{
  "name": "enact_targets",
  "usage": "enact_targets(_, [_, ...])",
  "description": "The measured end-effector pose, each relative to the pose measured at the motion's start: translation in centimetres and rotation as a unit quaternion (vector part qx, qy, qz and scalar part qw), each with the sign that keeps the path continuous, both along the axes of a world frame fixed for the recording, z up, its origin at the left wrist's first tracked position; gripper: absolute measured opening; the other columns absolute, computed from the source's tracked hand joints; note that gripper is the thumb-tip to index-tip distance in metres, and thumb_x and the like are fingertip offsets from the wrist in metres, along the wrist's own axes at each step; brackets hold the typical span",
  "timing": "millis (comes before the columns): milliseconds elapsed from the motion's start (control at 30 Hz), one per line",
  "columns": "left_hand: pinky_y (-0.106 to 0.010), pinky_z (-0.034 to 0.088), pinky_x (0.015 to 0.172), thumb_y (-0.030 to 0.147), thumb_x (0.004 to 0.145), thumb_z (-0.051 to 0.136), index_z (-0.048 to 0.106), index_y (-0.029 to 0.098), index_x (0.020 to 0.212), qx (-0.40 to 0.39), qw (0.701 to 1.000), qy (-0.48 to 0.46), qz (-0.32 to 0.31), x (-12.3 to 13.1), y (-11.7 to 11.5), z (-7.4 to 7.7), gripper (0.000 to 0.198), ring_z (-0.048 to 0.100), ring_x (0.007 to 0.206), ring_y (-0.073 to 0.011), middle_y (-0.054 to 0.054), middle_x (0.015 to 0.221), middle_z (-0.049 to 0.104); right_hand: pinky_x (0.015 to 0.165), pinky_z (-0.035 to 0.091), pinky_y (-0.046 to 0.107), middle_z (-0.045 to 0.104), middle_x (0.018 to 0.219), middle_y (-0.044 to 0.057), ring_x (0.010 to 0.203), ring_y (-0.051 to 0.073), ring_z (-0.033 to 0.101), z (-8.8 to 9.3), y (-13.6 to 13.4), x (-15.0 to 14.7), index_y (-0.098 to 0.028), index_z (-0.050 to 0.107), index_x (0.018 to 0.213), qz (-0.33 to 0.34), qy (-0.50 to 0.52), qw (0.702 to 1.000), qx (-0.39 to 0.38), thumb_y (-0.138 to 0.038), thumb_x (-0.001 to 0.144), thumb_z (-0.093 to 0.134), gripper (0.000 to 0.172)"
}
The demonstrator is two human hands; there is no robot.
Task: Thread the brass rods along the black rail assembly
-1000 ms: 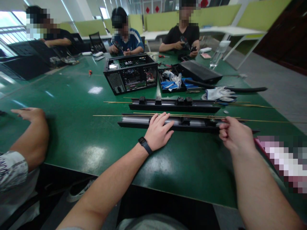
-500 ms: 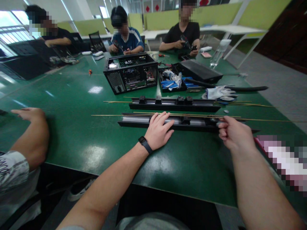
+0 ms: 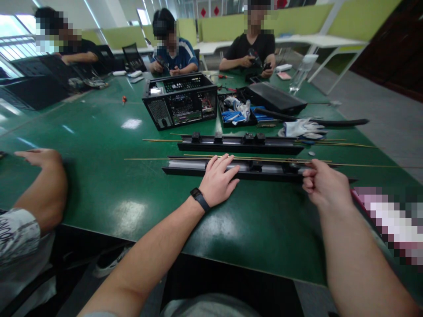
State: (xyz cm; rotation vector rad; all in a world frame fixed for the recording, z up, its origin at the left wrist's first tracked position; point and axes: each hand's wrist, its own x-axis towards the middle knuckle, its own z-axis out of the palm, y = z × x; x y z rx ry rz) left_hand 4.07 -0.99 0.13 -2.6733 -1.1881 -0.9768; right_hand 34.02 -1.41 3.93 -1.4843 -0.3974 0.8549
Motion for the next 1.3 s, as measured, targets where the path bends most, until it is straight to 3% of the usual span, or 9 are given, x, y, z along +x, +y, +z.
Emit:
enact_targets(567, [-0.061,0.036,0.130,0.028,0.100,0.072,0.073,0.017,0.133,0.010,1.000,0.002,-0.002,0.03,-0.04,-0.08,0.035,0.053,0.152,-0.0362,-0.020,0.156,0.062,0.027,0.021,0.017,0.056,0.054,-0.004,0.031,0.006,0.037,-0.01,-0.15,0.02,-0.016,0.062,0.081,0.023,-0.001,1.000,0.010,-0.015,0.094,0.064,0.014])
enact_targets(767, [-0.062,0.035,0.130,0.029,0.100,0.072,0.073,0.020,0.133,-0.004,1.000,0.006,0.003,0.06,-0.02,-0.06,0.035,0.052,0.153,-0.0350,-0.018,0.157,0.061,0.027,0.021,0.018,0.056,0.053,-0.004,0.031,0.007,0.036,0.02,-0.09,0.16,-0.017,0.061,0.081,-0.010,-0.002,1.000,0.009,-0.015,0.094,0.062,0.013])
enact_targets(933, [-0.061,0.035,0.130,0.030,0.100,0.071,0.073,0.019,0.133,-0.002,1.000,0.008,0.004,0.06,-0.03,-0.08,0.035,0.052,0.153,-0.0353,-0.019,0.158,0.060,0.027,0.021,0.017,0.056,0.054,-0.004,0.031,0.006,0.037,0.24,-0.27,-0.18,-0.016,0.062,0.080,0.029,-0.007,1.000,0.003,-0.016,0.094,0.064,0.013])
enact_targets(1133, [-0.061,0.035,0.130,0.029,0.100,0.071,0.073,0.018,0.133,0.003,1.000,0.007,0.002,0.06,-0.06,-0.02,0.035,0.052,0.153,-0.0356,-0.019,0.157,0.061,0.027,0.021,0.019,0.056,0.054,-0.004,0.031,0.007,0.037,0.47,-0.25,-0.28,-0.017,0.060,0.081,-0.008,0.003,1.000,-0.003,-0.015,0.093,0.062,0.013])
enact_targets(1300, [-0.062,0.035,0.130,0.029,0.100,0.071,0.073,0.021,0.133,-0.008,1.000,0.004,0.001,0.07,-0.10,0.13,0.034,0.052,0.153,-0.0349,-0.018,0.158,0.060,0.027,0.020,0.018,0.056,0.055,-0.004,0.031,0.006,0.036,0.45,-0.29,-0.24,-0.016,0.062,0.081,0.028,0.003,1.000,-0.006,-0.017,0.092,0.064,0.012])
